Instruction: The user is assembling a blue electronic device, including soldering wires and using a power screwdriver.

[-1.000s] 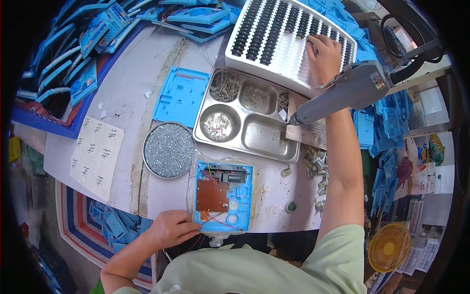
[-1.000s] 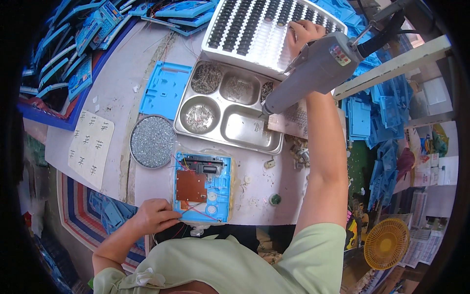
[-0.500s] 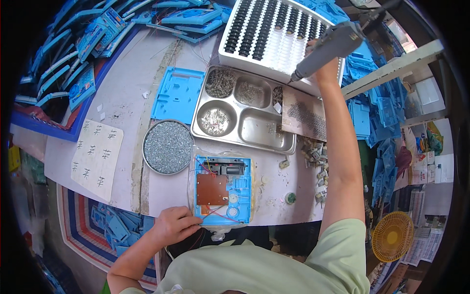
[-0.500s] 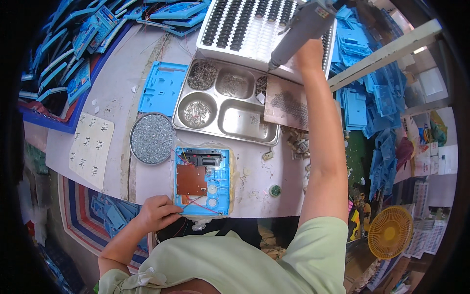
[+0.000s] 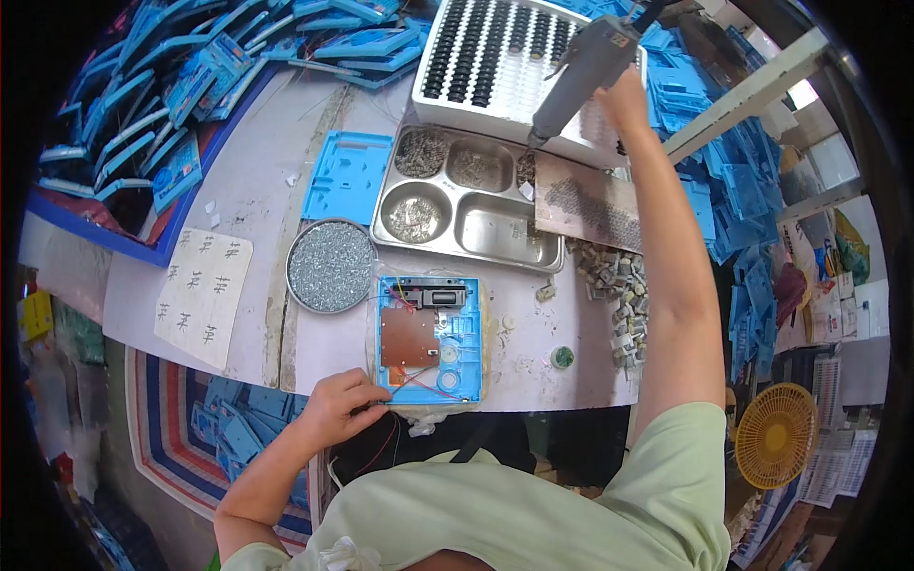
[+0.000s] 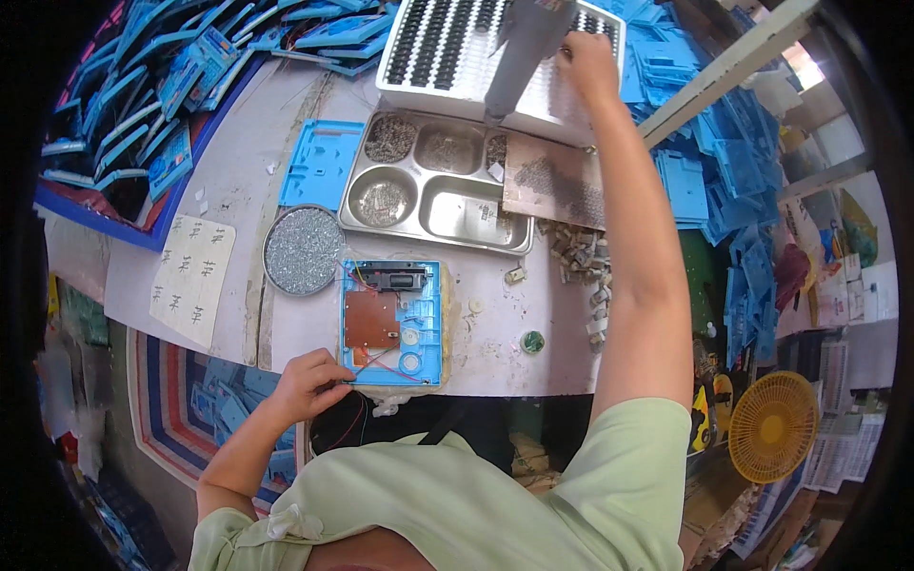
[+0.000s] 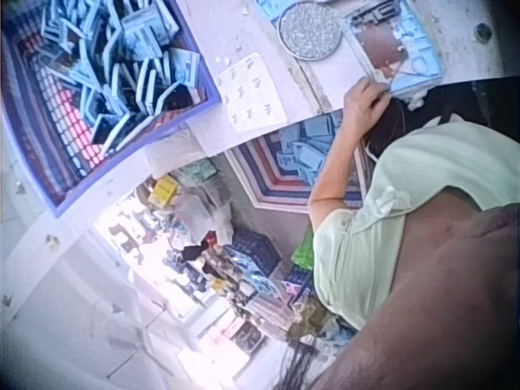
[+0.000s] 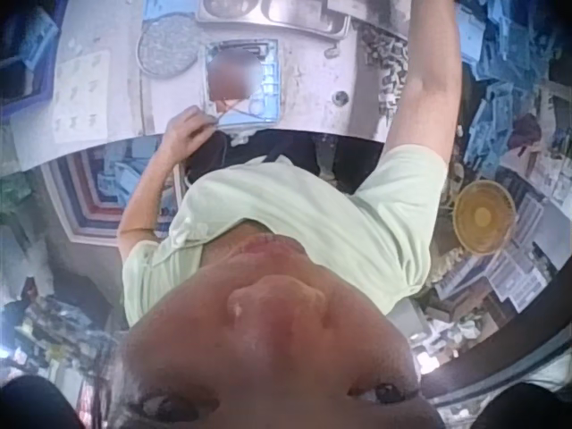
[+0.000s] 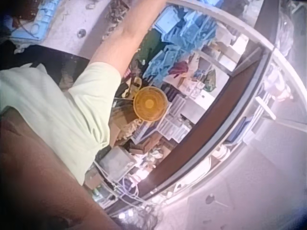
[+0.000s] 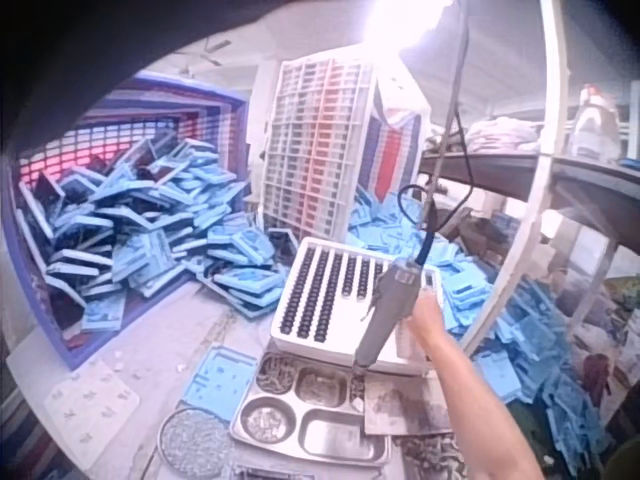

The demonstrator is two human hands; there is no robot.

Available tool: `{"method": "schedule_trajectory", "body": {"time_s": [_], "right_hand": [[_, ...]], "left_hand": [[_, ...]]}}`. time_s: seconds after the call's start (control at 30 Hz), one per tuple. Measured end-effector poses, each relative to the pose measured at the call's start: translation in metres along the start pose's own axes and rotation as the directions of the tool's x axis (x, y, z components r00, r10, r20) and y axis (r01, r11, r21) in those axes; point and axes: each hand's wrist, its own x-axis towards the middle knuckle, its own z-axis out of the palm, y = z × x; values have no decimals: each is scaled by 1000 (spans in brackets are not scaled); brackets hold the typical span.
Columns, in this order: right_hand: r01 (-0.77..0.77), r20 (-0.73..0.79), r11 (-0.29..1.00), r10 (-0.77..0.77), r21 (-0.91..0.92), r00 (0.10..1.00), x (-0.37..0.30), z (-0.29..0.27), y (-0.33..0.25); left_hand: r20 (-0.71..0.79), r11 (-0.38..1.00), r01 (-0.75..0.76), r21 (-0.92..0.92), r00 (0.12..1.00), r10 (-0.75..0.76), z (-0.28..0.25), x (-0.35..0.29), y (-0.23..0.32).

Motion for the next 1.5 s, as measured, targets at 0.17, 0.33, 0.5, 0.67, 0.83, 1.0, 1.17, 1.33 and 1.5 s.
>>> {"method": "schedule_trajectory", "body": {"time_s": [0.17, 0.33, 0.5, 0.67, 0.83, 1.0, 1.17, 1.33, 1.5], "right_hand": [[-38, -191, 992, 15, -120, 982, -16, 18, -16], [22, -208, 990, 8, 140, 978, -15, 40, 25], [-83, -163, 687, 286, 722, 944, 3, -41, 183], [-350, 196, 583, 312, 733, 930, -140, -148, -94], [-253, 553, 679, -268, 689, 789, -259, -114, -214], [-10, 415, 695, -418, 719, 808, -279, -86, -232], [122, 344, 735, -448, 667, 825, -282, -91, -237], [106, 297, 711, -419, 696, 858, -298, -84, -235], [144, 231, 670, -438, 729, 869, -304, -76, -228]], "left_hand": [[9, 1000, 8, -17, 1000, -8, 1, 2, 0], [22, 1000, -1, -19, 1000, 1, 2, 2, -1], [57, 998, -59, -36, 997, 61, 6, 13, -10], [23, 1000, 7, -2, 1000, -7, 2, 1, -6], [63, 999, 14, -41, 998, -11, 0, 8, -4], [63, 999, 36, -29, 997, -35, 1, 6, -5], [32, 1000, 19, -23, 999, -18, 4, 2, -6], [42, 1000, 19, -21, 999, -19, 3, 2, -7], [24, 999, -46, -26, 999, 47, 6, 5, -11]]}}
